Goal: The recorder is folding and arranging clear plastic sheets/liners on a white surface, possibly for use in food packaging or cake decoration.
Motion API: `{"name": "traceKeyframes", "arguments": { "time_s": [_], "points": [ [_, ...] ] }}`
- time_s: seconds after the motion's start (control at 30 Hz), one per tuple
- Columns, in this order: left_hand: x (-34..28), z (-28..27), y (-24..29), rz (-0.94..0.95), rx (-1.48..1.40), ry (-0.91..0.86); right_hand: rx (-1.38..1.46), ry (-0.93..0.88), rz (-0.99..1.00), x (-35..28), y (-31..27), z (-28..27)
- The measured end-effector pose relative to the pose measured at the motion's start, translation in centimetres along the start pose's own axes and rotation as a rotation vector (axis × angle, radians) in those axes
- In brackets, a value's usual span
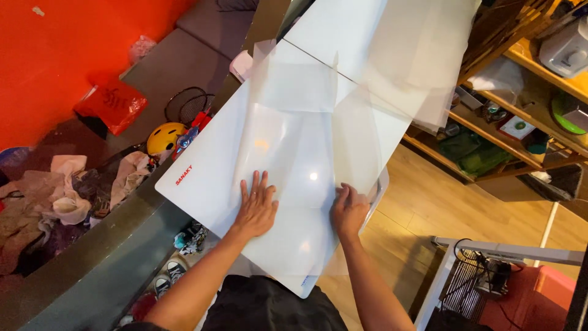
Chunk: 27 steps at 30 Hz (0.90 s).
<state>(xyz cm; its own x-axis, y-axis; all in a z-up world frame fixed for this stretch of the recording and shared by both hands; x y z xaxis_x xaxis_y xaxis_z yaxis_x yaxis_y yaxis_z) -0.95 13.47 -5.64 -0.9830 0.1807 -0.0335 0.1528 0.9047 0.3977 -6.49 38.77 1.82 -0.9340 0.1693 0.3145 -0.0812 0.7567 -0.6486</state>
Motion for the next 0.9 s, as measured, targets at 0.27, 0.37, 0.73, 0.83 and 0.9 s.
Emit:
{"name": "traceKeyframes", "arguments": {
  "time_s": [0.27, 0.37, 0.73, 0.83, 0.9],
  "points": [
    [1.6, -2.1, 0.3, -0.014, 0.007, 0.076, -0.25, -0.355, 0.566, -3.4, 1.1, -0.9],
    [1.6, -3.8, -0.4, -0.017, -0.077, 0.056, -0.026, -0.636, 0.59, -5.3, -3.6, 2.8],
    [1.7, -2.9, -1.9, -0.103, 0.165, -0.252, -0.355, -0.742, -0.627, 0.1, -17.4, 31.8],
    [1.2, -3.1, -2.3, -0.15, 0.138, -0.436, -0.414, -0.789, -0.621, 1.6, -18.1, 33.4],
    [1.3, -3.9, -2.1, -0.026, 0.067, -0.046, -0.328, -0.769, -0.589, 3.2, -18.7, 33.3]
  ]
}}
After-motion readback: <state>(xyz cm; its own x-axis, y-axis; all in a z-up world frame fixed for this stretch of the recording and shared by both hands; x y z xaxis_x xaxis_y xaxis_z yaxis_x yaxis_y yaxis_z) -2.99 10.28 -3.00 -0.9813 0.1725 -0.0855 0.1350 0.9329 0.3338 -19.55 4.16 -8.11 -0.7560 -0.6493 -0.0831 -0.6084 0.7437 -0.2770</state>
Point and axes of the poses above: each hand's wrist, its own x-axis towards the middle knuckle, its own z-axis out of the palm, y = z × x, the point moved 8 cm from there along x, towards the middle knuckle, and after that the axes turned 4 degrees about z, right-handed, at the moved point
